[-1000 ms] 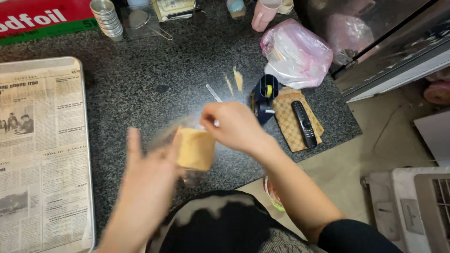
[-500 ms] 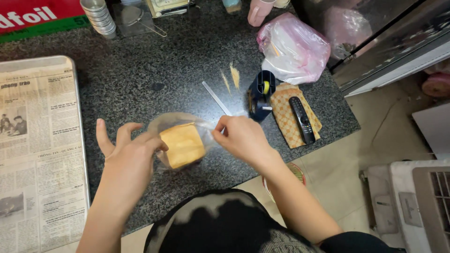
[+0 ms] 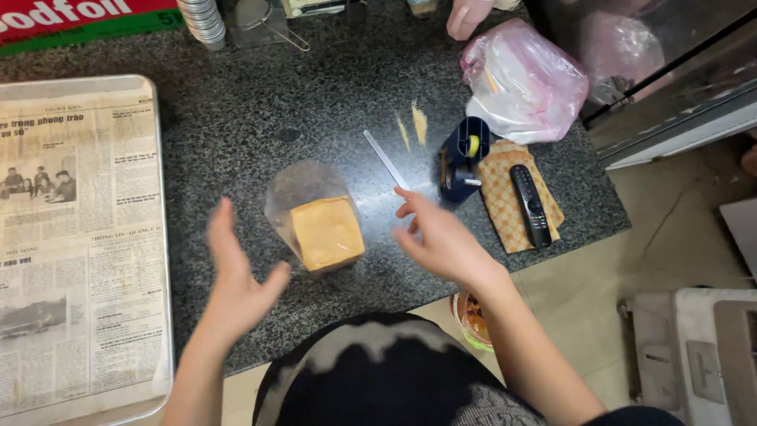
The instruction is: The person slices a loaf of bread into a single thick piece using a knife, places the piece into a plastic bag, and then seals the bag with tape.
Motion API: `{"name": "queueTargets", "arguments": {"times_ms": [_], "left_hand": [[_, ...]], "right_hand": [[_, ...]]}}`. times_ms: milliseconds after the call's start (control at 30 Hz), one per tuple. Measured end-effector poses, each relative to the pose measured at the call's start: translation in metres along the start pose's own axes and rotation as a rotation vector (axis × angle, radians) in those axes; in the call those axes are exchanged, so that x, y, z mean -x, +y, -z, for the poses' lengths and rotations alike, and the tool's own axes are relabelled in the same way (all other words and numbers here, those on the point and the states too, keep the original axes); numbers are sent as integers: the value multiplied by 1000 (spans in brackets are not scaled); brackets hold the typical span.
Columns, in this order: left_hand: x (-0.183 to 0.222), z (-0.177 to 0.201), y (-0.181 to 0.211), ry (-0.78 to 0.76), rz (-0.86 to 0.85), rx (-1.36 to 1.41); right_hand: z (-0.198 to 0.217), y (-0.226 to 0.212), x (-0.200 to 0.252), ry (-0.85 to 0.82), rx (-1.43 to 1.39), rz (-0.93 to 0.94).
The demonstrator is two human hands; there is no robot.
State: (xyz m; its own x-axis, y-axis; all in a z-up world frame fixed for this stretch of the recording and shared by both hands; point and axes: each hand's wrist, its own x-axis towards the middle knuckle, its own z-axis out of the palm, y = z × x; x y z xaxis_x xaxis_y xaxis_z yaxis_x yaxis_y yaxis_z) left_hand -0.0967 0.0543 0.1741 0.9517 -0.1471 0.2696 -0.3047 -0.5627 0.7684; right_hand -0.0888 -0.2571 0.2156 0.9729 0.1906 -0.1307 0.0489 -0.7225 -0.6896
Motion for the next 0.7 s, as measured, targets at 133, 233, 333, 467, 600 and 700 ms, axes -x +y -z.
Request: {"name": "queueTargets", "arguments": {"times_ms": [133, 233, 333, 467, 600, 700], "left_hand": [[22, -49, -44, -168, 180, 294], [20, -74, -47, -225, 302, 465], [20, -103, -60, -172, 322, 463], [15, -117, -45, 51, 316, 607], [12, -113, -17, 187, 305, 594], [18, -120, -19, 220, 320, 484]], "right_hand": [[-41, 28, -6, -126, -43, 156], [-80, 30, -21, -145, -166, 79], [-125, 39, -39, 58, -221, 199], [-149, 34, -50, 326, -313, 167], [-148, 36, -52, 407, -506, 12], [-142, 31, -44, 338, -621, 12]]}}
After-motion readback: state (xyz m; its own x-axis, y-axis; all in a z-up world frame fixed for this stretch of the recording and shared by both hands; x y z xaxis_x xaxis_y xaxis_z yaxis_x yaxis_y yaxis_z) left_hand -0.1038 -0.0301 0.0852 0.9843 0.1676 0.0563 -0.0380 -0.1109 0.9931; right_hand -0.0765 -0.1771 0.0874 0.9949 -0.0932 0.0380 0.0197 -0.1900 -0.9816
